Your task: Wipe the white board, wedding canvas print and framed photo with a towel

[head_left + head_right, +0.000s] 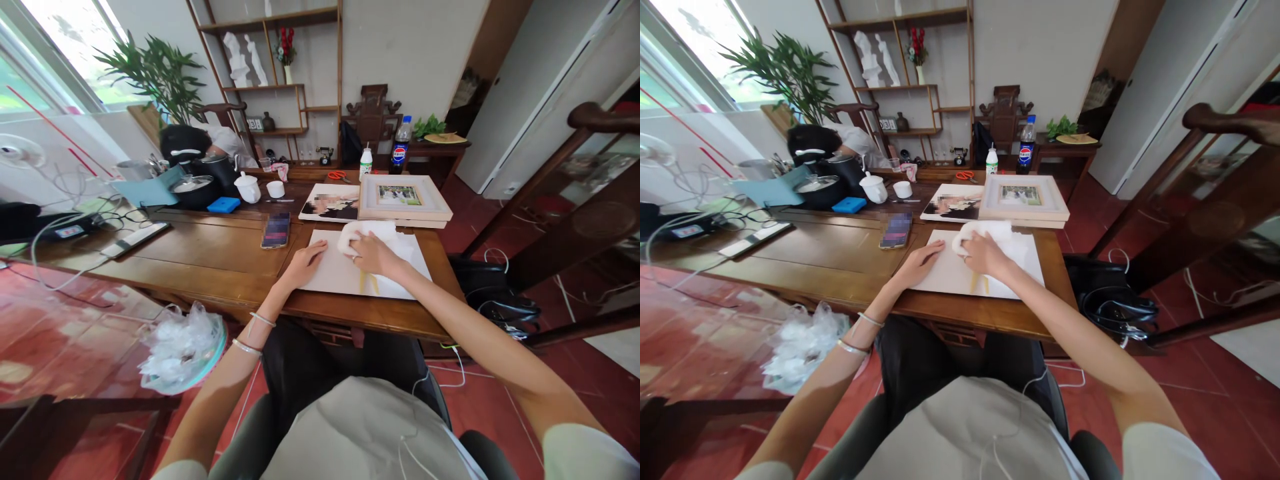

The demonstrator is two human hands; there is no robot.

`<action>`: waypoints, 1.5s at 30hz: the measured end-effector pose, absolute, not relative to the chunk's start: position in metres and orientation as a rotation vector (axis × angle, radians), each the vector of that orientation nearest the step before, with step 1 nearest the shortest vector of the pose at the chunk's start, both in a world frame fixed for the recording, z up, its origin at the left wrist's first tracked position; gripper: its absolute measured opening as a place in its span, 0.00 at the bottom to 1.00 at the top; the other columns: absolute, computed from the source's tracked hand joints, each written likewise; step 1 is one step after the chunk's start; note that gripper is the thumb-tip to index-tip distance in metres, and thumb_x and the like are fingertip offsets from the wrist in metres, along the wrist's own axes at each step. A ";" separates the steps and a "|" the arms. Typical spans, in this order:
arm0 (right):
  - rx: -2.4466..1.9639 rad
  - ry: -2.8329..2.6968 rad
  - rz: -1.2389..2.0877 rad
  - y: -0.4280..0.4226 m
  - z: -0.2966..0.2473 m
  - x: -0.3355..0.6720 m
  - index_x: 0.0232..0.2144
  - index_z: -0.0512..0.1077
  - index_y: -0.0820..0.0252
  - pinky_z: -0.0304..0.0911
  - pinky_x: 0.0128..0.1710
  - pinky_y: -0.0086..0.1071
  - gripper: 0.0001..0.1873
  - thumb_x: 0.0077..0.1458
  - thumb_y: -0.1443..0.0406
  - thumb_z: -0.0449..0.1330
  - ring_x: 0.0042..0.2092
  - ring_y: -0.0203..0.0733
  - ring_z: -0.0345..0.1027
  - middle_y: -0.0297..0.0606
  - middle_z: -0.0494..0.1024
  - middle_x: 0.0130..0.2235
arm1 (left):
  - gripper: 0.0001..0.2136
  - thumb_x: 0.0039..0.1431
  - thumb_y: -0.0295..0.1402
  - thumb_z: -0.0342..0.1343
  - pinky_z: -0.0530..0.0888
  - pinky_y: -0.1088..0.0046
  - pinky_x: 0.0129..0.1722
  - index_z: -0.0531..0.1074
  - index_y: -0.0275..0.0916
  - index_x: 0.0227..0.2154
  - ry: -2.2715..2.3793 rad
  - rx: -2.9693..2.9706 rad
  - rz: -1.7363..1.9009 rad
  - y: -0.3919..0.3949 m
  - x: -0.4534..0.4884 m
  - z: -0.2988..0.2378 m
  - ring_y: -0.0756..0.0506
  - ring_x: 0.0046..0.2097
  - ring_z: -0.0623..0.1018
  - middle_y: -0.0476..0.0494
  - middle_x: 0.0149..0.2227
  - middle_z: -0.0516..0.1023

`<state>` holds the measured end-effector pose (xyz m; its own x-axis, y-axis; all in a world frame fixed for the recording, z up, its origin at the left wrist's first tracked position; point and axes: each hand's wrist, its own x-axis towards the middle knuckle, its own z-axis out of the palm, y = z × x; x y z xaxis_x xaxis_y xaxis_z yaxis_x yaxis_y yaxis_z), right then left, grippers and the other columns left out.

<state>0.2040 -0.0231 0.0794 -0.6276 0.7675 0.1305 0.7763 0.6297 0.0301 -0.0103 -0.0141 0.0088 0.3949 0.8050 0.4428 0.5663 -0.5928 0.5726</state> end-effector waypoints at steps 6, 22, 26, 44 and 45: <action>-1.094 -2.774 -0.249 -0.078 0.073 0.161 0.42 0.73 0.66 0.50 0.53 0.49 0.17 0.49 0.71 0.52 0.54 0.58 0.57 0.54 0.71 0.49 | 0.18 0.57 0.28 0.46 0.63 0.63 0.59 0.70 0.38 0.49 1.166 2.303 0.985 -0.015 -0.011 0.012 0.43 0.59 0.66 0.43 0.56 0.69; -1.310 -2.817 -0.273 -0.058 0.090 0.202 0.38 0.72 0.63 0.57 0.45 0.40 0.13 0.51 0.69 0.51 0.41 0.50 0.69 0.46 0.77 0.36 | 0.17 0.60 0.30 0.44 0.61 0.63 0.60 0.70 0.35 0.50 1.198 2.341 1.018 -0.013 -0.011 0.006 0.44 0.59 0.67 0.41 0.55 0.69; -1.181 -2.878 -0.314 -0.072 0.085 0.188 0.34 0.73 0.65 0.53 0.48 0.42 0.11 0.49 0.70 0.53 0.47 0.52 0.65 0.48 0.76 0.37 | 0.17 0.60 0.30 0.44 0.62 0.63 0.60 0.70 0.35 0.50 1.206 2.335 1.032 -0.013 -0.010 0.006 0.44 0.58 0.67 0.40 0.55 0.69; -1.333 -2.921 -0.298 -0.023 0.095 0.196 0.36 0.72 0.65 0.59 0.39 0.37 0.11 0.49 0.69 0.53 0.40 0.51 0.70 0.50 0.77 0.37 | 0.17 0.60 0.30 0.44 0.61 0.62 0.60 0.70 0.36 0.49 1.184 2.342 1.023 -0.014 -0.010 0.008 0.43 0.58 0.67 0.41 0.55 0.70; -1.284 -2.946 -0.302 -0.028 0.094 0.197 0.35 0.72 0.65 0.59 0.39 0.37 0.11 0.48 0.70 0.53 0.40 0.51 0.70 0.50 0.77 0.37 | 0.17 0.60 0.30 0.44 0.61 0.62 0.60 0.70 0.36 0.49 1.183 2.343 1.023 -0.014 -0.010 0.008 0.44 0.58 0.67 0.42 0.55 0.70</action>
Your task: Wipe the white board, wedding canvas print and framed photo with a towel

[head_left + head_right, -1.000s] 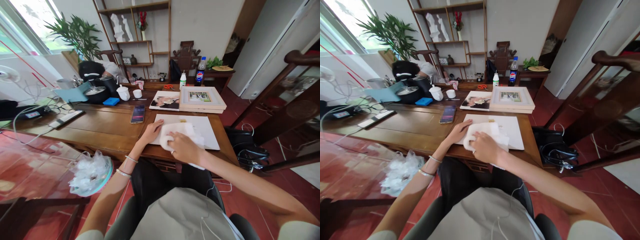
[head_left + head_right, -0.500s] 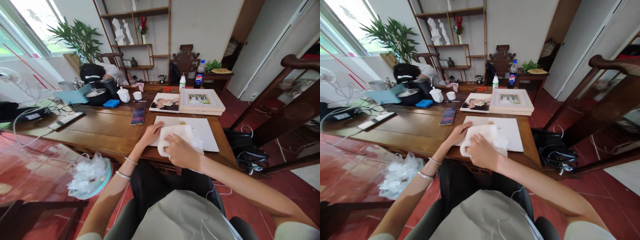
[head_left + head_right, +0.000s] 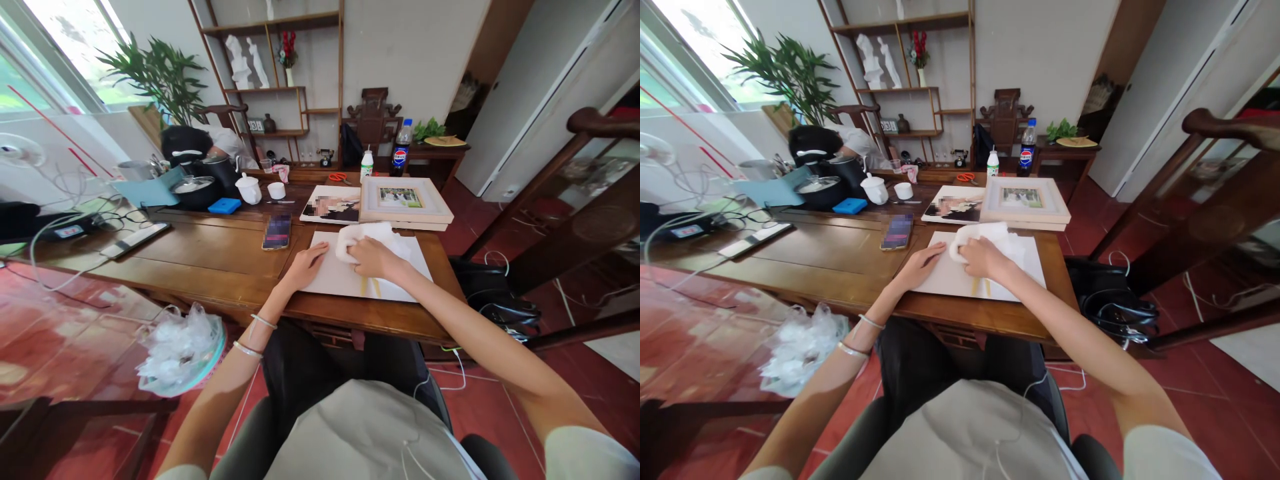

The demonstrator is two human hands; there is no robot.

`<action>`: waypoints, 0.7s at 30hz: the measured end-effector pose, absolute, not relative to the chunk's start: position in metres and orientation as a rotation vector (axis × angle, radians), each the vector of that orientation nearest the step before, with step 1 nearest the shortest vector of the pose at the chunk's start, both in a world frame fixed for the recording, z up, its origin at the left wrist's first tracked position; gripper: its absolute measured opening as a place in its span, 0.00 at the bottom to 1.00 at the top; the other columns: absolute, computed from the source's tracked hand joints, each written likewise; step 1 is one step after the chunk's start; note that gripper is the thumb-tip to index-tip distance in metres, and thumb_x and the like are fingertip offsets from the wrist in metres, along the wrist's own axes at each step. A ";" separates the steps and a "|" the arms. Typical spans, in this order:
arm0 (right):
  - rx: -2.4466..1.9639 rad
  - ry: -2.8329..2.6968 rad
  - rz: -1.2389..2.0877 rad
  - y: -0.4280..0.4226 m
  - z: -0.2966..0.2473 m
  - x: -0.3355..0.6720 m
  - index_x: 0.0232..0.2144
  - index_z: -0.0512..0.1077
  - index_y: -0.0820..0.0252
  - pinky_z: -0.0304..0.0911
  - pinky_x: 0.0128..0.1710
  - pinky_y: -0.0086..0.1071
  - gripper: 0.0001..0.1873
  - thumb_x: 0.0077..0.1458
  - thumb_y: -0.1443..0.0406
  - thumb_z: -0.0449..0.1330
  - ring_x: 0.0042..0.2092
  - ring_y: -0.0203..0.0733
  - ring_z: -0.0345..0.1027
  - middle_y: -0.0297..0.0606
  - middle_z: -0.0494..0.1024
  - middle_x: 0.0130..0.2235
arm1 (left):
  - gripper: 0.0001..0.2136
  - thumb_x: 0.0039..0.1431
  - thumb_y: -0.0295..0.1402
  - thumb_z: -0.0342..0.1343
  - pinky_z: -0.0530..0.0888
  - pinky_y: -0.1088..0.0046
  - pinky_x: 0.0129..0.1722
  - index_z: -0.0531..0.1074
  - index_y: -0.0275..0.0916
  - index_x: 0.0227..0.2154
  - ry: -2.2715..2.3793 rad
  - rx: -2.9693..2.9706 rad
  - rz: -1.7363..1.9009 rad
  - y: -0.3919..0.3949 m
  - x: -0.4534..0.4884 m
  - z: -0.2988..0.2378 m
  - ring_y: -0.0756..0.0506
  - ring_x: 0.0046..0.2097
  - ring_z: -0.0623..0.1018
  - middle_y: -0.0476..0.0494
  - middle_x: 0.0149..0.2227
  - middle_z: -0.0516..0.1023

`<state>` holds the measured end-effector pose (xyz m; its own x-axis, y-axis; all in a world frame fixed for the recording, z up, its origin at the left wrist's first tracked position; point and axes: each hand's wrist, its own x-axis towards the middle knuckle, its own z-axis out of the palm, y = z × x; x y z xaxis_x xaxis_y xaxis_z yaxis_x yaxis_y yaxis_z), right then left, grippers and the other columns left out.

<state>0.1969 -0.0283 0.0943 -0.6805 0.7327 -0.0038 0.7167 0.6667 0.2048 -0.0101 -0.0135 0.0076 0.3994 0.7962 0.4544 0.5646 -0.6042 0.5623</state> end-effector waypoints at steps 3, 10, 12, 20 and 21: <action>1.055 2.871 0.265 -0.058 0.094 0.202 0.31 0.72 0.65 0.58 0.42 0.38 0.09 0.44 0.71 0.54 0.43 0.51 0.68 0.49 0.76 0.35 | 0.17 0.60 0.30 0.44 0.61 0.63 0.60 0.70 0.36 0.49 1.188 2.348 1.026 -0.013 -0.010 0.006 0.44 0.58 0.67 0.41 0.55 0.70; 0.993 2.954 0.107 -0.106 0.099 0.215 0.28 0.70 0.60 0.57 0.36 0.36 0.05 0.46 0.67 0.55 0.35 0.47 0.69 0.42 0.76 0.32 | 0.17 0.60 0.30 0.44 0.61 0.64 0.60 0.70 0.36 0.49 1.212 2.344 1.014 -0.013 -0.010 0.007 0.45 0.58 0.67 0.42 0.55 0.69; 1.161 2.899 0.092 -0.092 0.098 0.214 0.30 0.71 0.61 0.57 0.32 0.35 0.08 0.50 0.63 0.54 0.32 0.48 0.69 0.43 0.76 0.30 | 0.17 0.60 0.30 0.44 0.62 0.64 0.60 0.70 0.37 0.49 1.218 2.349 1.012 -0.014 -0.009 0.007 0.45 0.58 0.67 0.43 0.55 0.69; 1.474 2.829 -0.122 0.015 0.107 0.174 0.40 0.69 0.68 0.59 0.39 0.32 0.17 0.56 0.62 0.48 0.45 0.50 0.69 0.53 0.75 0.45 | 0.17 0.59 0.29 0.44 0.62 0.62 0.59 0.71 0.37 0.49 1.225 2.342 1.008 -0.014 -0.009 0.010 0.44 0.57 0.68 0.42 0.55 0.70; 1.472 2.830 -0.127 0.024 0.107 0.164 0.41 0.69 0.69 0.59 0.39 0.31 0.17 0.56 0.62 0.48 0.45 0.50 0.69 0.53 0.74 0.46 | 0.17 0.59 0.29 0.45 0.63 0.62 0.59 0.71 0.37 0.48 1.225 2.340 1.011 -0.014 -0.010 0.011 0.43 0.57 0.68 0.42 0.55 0.70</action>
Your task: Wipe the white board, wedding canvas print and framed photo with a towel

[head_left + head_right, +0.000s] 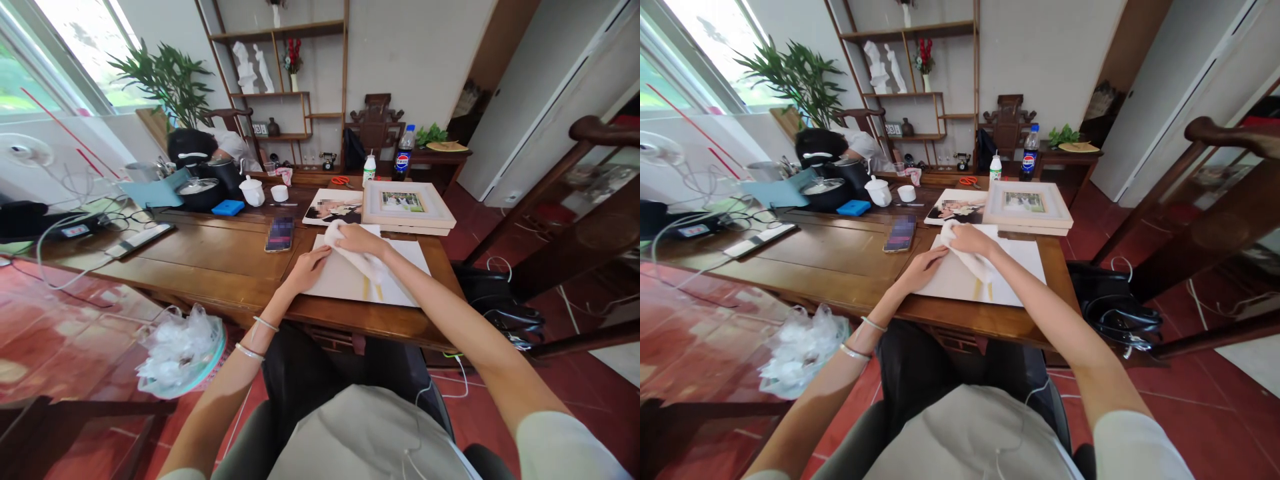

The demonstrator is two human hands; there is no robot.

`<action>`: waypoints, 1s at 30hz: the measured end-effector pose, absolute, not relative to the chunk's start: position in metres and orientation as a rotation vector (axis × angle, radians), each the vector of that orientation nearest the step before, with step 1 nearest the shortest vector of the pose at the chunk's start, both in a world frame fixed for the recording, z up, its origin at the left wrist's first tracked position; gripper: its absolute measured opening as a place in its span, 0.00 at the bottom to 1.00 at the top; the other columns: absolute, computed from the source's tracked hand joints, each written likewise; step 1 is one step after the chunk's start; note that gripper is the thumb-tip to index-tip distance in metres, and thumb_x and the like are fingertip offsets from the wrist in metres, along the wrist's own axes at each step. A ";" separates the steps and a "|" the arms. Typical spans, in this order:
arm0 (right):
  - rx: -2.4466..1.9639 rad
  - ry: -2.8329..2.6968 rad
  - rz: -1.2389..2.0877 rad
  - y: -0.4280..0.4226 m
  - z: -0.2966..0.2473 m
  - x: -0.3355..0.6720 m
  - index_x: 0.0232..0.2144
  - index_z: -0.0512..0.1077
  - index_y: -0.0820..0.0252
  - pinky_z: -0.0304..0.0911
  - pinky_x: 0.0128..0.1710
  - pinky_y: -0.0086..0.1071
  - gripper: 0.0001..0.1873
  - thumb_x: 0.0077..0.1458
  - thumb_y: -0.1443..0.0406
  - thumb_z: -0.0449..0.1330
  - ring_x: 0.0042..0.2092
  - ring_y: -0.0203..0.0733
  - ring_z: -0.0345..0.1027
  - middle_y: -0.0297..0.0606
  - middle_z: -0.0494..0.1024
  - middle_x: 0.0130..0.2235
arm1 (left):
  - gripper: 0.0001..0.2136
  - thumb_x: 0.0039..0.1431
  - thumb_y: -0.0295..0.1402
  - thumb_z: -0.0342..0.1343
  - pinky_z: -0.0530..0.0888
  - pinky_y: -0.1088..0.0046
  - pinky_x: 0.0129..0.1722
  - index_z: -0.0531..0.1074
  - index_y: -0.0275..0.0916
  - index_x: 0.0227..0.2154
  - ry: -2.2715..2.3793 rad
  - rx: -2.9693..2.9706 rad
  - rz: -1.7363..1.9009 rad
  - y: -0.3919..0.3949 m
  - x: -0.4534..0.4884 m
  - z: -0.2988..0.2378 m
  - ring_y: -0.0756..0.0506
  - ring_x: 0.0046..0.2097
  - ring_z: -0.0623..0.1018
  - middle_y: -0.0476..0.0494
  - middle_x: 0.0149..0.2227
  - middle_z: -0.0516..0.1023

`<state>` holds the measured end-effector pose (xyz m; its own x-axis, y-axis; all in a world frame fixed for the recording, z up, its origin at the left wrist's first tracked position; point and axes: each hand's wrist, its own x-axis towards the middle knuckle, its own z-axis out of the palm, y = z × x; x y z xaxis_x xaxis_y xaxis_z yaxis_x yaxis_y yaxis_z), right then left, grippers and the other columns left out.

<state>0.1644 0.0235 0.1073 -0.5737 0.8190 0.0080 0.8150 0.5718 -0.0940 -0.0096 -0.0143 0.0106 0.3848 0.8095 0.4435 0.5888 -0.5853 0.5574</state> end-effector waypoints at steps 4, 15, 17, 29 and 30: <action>-1.413 -2.759 0.162 0.039 0.107 0.128 0.43 0.69 0.69 0.60 0.37 0.30 0.18 0.55 0.64 0.49 0.45 0.49 0.70 0.53 0.74 0.46 | 0.16 0.60 0.28 0.44 0.67 0.63 0.55 0.72 0.38 0.46 1.215 2.357 0.988 -0.015 -0.010 0.012 0.43 0.53 0.72 0.44 0.52 0.73; -1.657 -2.631 0.114 0.010 0.100 0.236 0.42 0.67 0.68 0.60 0.43 0.36 0.19 0.59 0.59 0.46 0.46 0.52 0.67 0.55 0.72 0.47 | 0.16 0.60 0.31 0.44 0.61 0.63 0.60 0.71 0.36 0.48 1.197 2.329 1.020 -0.015 -0.010 0.009 0.44 0.58 0.68 0.41 0.55 0.70; -1.758 -2.543 0.086 0.000 0.094 0.269 0.42 0.67 0.68 0.59 0.45 0.38 0.19 0.59 0.58 0.46 0.48 0.54 0.65 0.56 0.71 0.48 | 0.16 0.60 0.31 0.44 0.62 0.63 0.60 0.71 0.37 0.48 1.196 2.326 1.024 -0.015 -0.010 0.010 0.44 0.58 0.68 0.42 0.55 0.70; -1.530 -2.740 0.418 -0.136 0.102 0.316 0.30 0.69 0.57 0.57 0.51 0.39 0.11 0.55 0.57 0.52 0.53 0.53 0.62 0.46 0.65 0.56 | 0.17 0.60 0.30 0.43 0.61 0.62 0.60 0.70 0.37 0.49 1.212 2.360 1.007 -0.014 -0.009 0.007 0.44 0.58 0.67 0.42 0.55 0.70; -1.538 -2.738 0.428 -0.136 0.102 0.315 0.31 0.69 0.58 0.57 0.51 0.40 0.12 0.55 0.57 0.52 0.54 0.53 0.61 0.47 0.64 0.56 | 0.17 0.60 0.30 0.43 0.61 0.62 0.60 0.70 0.37 0.49 1.212 2.363 1.007 -0.014 -0.009 0.007 0.44 0.58 0.67 0.42 0.55 0.70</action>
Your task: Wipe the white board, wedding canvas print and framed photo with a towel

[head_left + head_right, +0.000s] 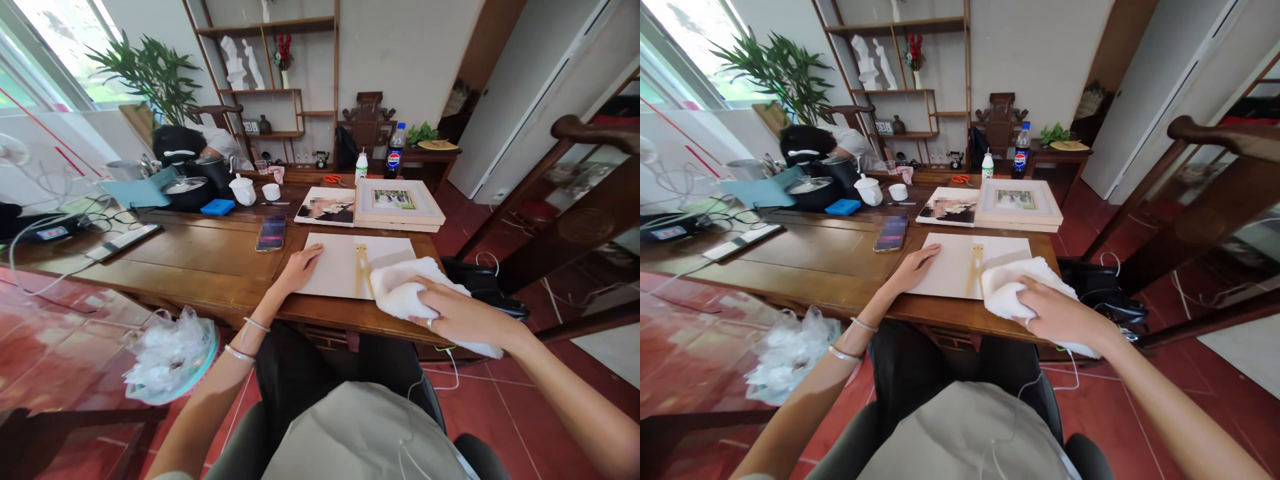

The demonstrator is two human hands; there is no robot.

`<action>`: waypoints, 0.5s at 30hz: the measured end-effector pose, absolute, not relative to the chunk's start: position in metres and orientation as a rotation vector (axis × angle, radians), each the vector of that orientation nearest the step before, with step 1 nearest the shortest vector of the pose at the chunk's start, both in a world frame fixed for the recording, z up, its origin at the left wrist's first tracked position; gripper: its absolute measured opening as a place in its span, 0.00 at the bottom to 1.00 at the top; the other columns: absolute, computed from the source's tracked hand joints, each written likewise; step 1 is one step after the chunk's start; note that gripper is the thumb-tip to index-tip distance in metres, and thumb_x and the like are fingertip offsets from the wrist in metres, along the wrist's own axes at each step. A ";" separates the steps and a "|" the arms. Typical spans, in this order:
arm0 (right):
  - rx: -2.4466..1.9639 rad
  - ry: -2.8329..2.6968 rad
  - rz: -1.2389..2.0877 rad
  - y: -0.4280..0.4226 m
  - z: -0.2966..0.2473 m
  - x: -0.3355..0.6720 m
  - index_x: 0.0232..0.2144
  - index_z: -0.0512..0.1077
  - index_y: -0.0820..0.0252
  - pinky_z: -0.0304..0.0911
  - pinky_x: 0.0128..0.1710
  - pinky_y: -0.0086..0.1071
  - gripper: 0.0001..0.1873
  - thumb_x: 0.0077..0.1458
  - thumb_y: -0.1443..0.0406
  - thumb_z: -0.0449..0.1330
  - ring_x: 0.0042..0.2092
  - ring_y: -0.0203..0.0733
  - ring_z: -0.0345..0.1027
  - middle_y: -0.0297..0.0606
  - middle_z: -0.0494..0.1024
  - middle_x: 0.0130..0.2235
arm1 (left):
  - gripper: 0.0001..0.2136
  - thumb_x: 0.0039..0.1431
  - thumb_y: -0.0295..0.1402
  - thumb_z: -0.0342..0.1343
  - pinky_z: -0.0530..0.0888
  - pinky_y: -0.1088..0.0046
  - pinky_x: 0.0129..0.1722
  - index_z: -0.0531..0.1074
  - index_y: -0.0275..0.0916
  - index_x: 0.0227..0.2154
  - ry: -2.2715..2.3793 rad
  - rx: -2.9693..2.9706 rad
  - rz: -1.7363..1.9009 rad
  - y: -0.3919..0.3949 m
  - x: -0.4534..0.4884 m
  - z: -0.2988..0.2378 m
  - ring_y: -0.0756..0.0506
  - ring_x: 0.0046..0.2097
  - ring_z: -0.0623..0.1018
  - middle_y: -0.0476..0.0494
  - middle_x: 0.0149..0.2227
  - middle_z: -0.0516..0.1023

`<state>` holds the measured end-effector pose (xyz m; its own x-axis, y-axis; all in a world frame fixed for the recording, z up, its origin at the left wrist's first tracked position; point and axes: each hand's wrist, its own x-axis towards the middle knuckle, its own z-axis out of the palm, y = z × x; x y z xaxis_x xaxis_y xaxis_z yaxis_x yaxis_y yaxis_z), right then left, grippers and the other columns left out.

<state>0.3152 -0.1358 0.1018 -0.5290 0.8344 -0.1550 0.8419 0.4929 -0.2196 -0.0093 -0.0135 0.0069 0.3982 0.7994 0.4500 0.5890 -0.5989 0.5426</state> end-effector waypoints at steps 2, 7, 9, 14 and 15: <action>1.532 2.691 -0.374 -0.122 0.098 0.314 0.32 0.69 0.60 0.55 0.52 0.40 0.13 0.55 0.57 0.51 0.55 0.54 0.59 0.50 0.65 0.55 | 0.17 0.60 0.30 0.43 0.61 0.62 0.60 0.70 0.36 0.49 1.212 2.362 1.009 -0.013 -0.009 0.007 0.44 0.58 0.67 0.41 0.55 0.70; 1.627 2.683 -0.197 -0.047 0.088 0.309 0.35 0.69 0.64 0.56 0.50 0.40 0.14 0.55 0.59 0.51 0.56 0.55 0.57 0.53 0.69 0.49 | 0.16 0.60 0.31 0.44 0.62 0.61 0.60 0.71 0.38 0.48 1.209 2.343 1.021 -0.014 -0.010 0.008 0.44 0.58 0.68 0.42 0.55 0.70; 1.671 2.675 -0.167 -0.022 0.086 0.306 0.36 0.69 0.64 0.57 0.49 0.39 0.14 0.55 0.59 0.51 0.56 0.55 0.57 0.52 0.70 0.47 | 0.16 0.60 0.31 0.44 0.62 0.62 0.60 0.71 0.38 0.48 1.208 2.344 1.022 -0.014 -0.010 0.008 0.44 0.58 0.68 0.42 0.55 0.70; 1.687 2.692 -0.128 -0.012 0.084 0.303 0.35 0.69 0.65 0.55 0.51 0.39 0.12 0.55 0.62 0.52 0.59 0.55 0.53 0.53 0.71 0.46 | 0.16 0.60 0.31 0.44 0.61 0.62 0.60 0.71 0.38 0.48 1.206 2.345 1.020 -0.014 -0.011 0.007 0.44 0.58 0.68 0.43 0.55 0.70; 1.669 2.694 -0.115 -0.020 0.084 0.303 0.34 0.69 0.64 0.55 0.51 0.39 0.11 0.55 0.62 0.52 0.59 0.55 0.52 0.53 0.70 0.47 | 0.16 0.60 0.31 0.44 0.61 0.62 0.60 0.71 0.38 0.48 1.204 2.346 1.020 -0.014 -0.010 0.007 0.45 0.58 0.68 0.43 0.54 0.70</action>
<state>0.3034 -0.0196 0.0840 -0.4458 0.8951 -0.0132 0.8929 0.4436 -0.0773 -0.0105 -0.0135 0.0068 0.3921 0.8011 0.4522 0.5782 -0.5970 0.5562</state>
